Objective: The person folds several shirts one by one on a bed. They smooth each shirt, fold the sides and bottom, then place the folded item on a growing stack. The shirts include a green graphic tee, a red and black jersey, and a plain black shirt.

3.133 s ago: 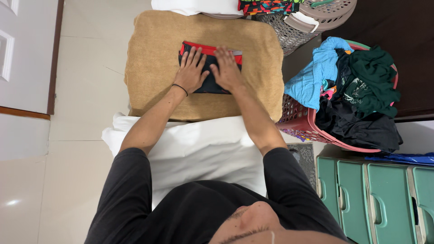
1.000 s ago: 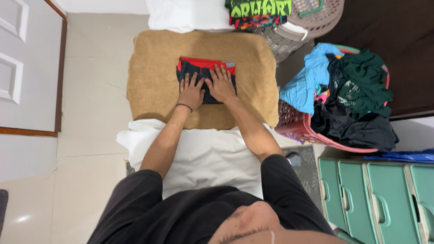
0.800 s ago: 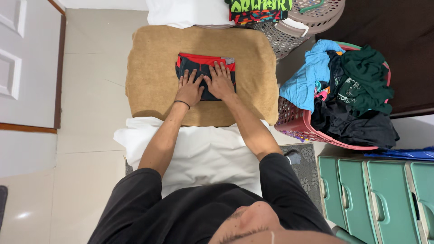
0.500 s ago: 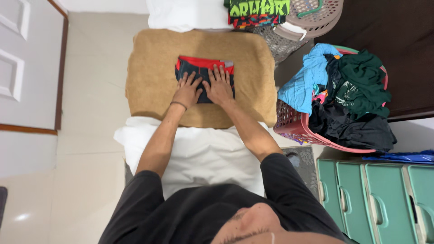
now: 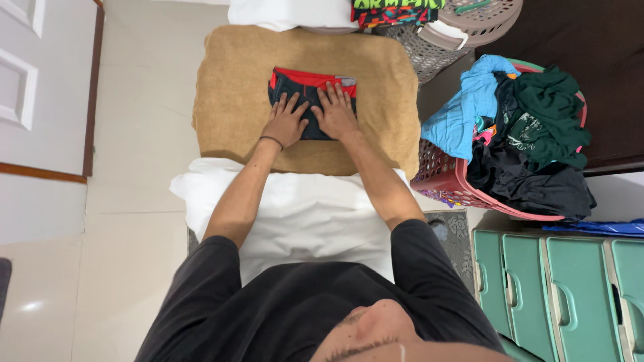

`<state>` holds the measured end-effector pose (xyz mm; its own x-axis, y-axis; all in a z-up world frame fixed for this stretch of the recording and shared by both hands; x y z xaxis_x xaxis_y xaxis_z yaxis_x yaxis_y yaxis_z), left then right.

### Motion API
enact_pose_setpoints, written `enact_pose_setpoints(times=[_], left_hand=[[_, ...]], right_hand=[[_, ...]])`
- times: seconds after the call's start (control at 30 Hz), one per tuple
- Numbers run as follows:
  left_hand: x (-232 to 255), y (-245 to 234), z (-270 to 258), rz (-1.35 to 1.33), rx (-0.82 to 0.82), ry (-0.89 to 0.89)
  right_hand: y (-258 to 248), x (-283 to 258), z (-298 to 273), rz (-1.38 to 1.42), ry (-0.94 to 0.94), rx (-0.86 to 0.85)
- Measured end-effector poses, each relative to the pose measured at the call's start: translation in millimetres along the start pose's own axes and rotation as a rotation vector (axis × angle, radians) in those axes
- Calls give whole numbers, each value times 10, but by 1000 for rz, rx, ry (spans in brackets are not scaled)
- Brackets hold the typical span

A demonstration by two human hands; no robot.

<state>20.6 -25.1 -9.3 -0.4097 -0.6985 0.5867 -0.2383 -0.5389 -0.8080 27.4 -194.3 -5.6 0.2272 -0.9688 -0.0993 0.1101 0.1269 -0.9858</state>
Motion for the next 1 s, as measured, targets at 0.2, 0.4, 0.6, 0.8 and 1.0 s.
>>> enact_pose_setpoints(times=[0.2, 0.4, 0.6, 0.8, 1.0], left_hand=[[10, 21, 34, -4, -28, -34], [0, 36, 45, 7, -35, -37], [-86, 9, 66, 45, -156, -7], [-55, -70, 71, 81, -242, -60], [-3, -130, 70, 38, -164, -16]], right_hand=[[-5, 44, -27, 32, -20, -29], [-70, -9, -20, 34, -16, 11], [-25, 21, 10, 12, -4, -20], [-34, 45, -110, 25, -3, -62], [-149, 71, -83, 8, -1, -26]])
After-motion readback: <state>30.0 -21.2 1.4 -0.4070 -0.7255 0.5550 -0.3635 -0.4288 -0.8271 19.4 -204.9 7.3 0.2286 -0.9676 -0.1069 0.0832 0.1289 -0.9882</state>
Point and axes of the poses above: each hand's wrist, its own z-axis towards the middle knuckle, its own y-axis out of the palm, x = y × z, the point moved 5 cm from there along z, towards the middle knuckle, and after that the axes turned 10 degrees about -z, right-handed, at the moved point
